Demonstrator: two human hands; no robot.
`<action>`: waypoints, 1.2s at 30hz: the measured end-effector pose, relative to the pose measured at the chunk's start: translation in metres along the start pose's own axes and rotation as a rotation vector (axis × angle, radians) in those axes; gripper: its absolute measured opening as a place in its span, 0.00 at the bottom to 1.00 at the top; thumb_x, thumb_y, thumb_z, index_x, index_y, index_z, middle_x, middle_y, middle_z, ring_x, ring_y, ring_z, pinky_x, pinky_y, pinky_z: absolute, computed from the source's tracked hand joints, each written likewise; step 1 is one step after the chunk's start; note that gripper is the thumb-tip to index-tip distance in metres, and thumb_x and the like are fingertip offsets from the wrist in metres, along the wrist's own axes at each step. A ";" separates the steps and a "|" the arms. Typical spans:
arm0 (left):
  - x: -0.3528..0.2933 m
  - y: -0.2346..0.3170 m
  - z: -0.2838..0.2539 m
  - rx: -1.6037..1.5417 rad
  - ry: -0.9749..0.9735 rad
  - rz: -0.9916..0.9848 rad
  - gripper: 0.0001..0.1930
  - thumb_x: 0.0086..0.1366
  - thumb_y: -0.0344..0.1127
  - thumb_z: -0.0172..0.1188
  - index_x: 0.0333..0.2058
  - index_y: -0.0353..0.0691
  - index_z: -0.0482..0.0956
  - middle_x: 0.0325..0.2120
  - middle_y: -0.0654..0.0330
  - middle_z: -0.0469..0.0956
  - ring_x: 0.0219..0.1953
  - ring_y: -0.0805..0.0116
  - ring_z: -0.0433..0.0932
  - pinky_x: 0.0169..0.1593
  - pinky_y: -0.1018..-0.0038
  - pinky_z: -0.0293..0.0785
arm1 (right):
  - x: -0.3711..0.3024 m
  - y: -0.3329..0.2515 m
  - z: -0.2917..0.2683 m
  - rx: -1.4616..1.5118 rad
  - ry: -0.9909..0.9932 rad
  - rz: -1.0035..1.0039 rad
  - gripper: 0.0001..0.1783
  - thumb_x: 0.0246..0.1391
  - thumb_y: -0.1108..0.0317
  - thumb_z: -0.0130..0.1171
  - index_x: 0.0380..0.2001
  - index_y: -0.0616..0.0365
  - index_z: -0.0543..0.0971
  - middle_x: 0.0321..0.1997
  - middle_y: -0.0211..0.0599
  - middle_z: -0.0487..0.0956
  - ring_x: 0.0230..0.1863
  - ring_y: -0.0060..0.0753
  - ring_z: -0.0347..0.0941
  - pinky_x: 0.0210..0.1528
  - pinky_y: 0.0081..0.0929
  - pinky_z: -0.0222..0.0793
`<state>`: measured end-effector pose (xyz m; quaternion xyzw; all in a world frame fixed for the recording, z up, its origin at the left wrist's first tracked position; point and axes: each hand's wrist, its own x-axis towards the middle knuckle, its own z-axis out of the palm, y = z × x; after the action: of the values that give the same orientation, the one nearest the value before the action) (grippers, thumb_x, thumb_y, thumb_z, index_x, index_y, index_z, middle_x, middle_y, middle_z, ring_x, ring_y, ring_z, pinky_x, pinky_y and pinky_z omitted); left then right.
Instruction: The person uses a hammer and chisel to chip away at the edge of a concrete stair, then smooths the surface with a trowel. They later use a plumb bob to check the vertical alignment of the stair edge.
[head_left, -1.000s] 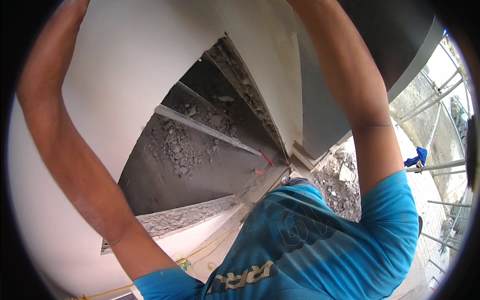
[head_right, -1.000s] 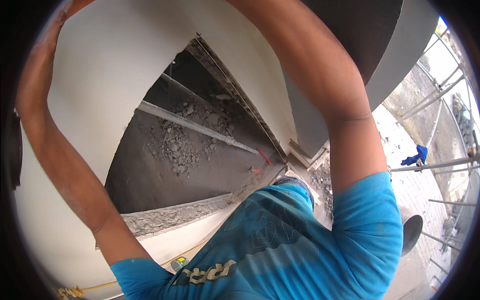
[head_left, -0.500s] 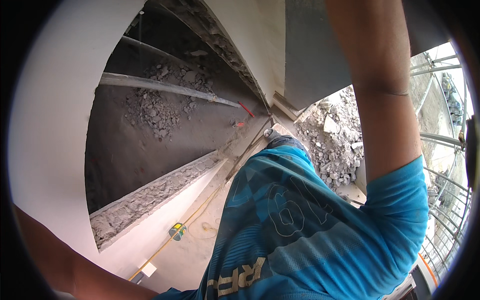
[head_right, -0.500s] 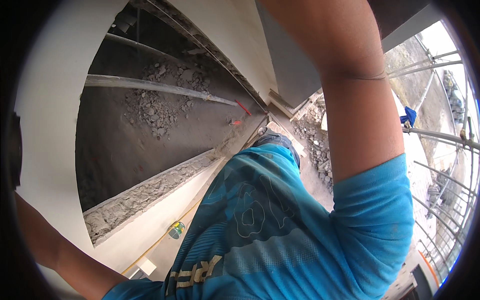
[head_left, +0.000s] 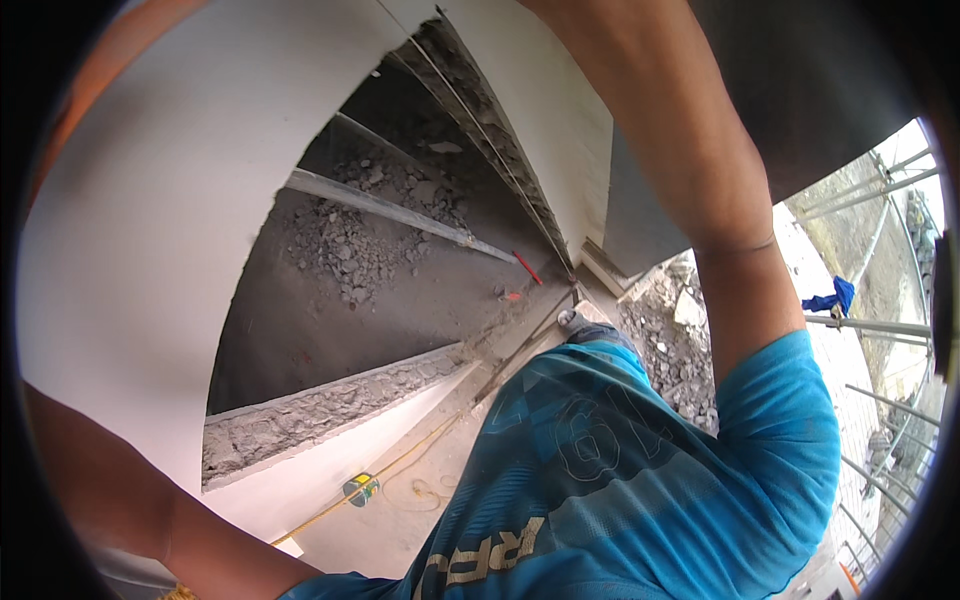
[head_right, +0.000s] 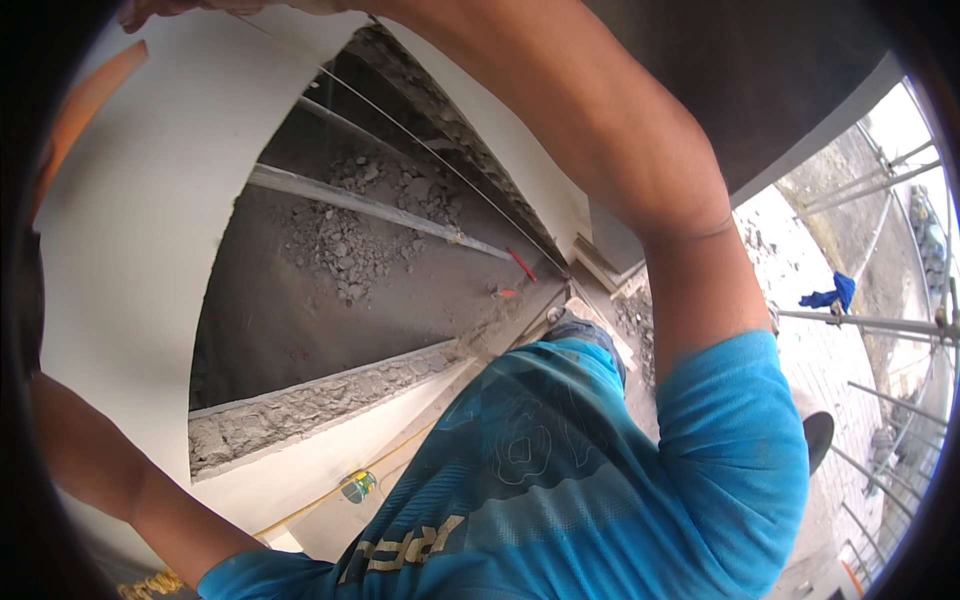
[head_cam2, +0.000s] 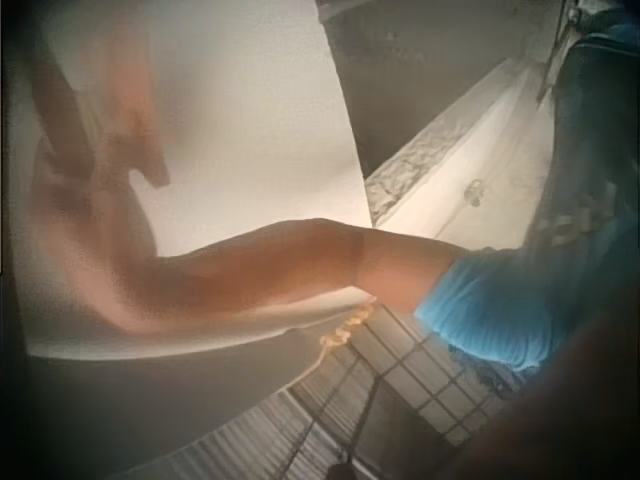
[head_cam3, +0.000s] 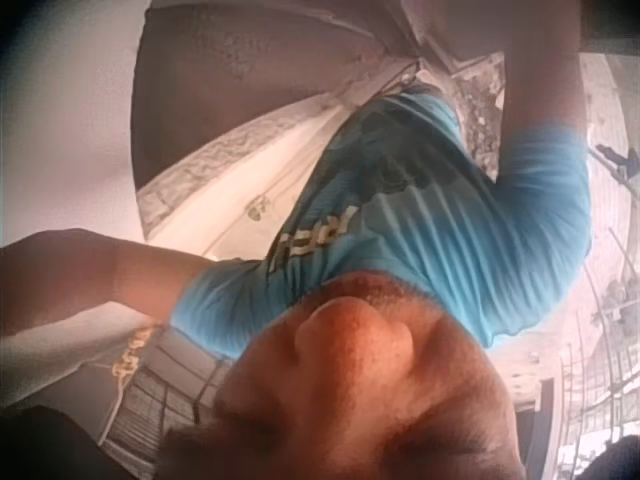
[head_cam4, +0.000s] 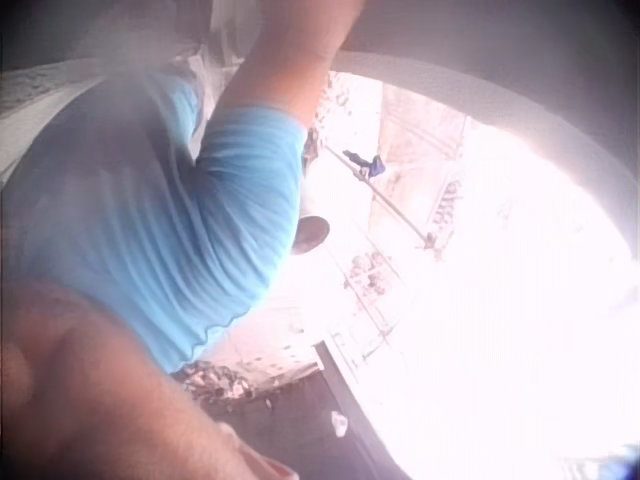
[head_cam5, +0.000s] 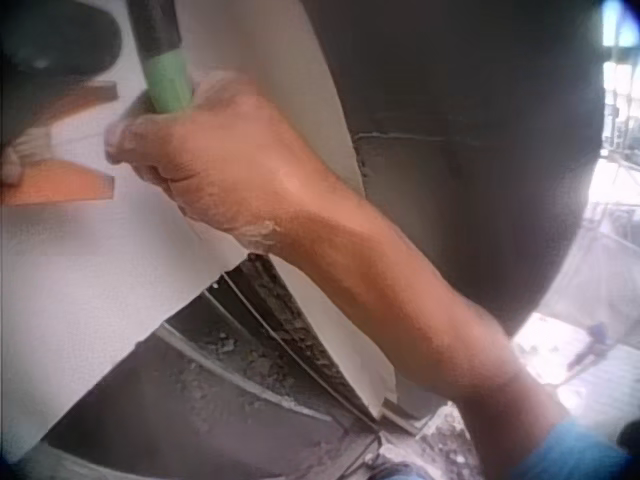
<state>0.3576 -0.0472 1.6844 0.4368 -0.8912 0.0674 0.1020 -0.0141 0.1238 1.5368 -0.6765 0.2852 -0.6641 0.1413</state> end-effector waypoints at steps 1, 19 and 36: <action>0.006 0.016 -0.007 -0.021 0.012 0.054 0.29 0.58 0.53 0.57 0.50 0.37 0.65 0.42 0.55 0.71 0.46 0.63 0.71 0.47 0.69 0.70 | 0.004 -0.002 0.003 0.056 0.039 -0.030 0.10 0.52 0.65 0.58 0.24 0.62 0.75 0.17 0.27 0.69 0.16 0.19 0.60 0.18 0.22 0.56; 0.097 0.183 -0.013 -1.687 0.280 0.521 0.10 0.63 0.40 0.57 0.35 0.39 0.72 0.26 0.63 0.72 0.27 0.76 0.71 0.27 0.83 0.67 | 0.006 -0.014 -0.004 -0.098 0.110 0.234 0.20 0.51 0.53 0.60 0.33 0.61 0.77 0.19 0.32 0.74 0.14 0.13 0.57 0.15 0.13 0.50; 0.023 0.272 0.017 -0.997 0.780 0.419 0.11 0.59 0.33 0.58 0.37 0.34 0.71 0.28 0.61 0.75 0.30 0.68 0.77 0.37 0.72 0.75 | 0.035 -0.046 -0.011 -0.136 0.238 0.099 0.11 0.54 0.62 0.59 0.28 0.58 0.75 0.17 0.22 0.65 0.19 0.17 0.58 0.21 0.20 0.54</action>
<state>0.1264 0.0973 1.6655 0.0984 -0.7796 -0.1813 0.5913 -0.0174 0.1432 1.5924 -0.5860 0.3773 -0.7110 0.0928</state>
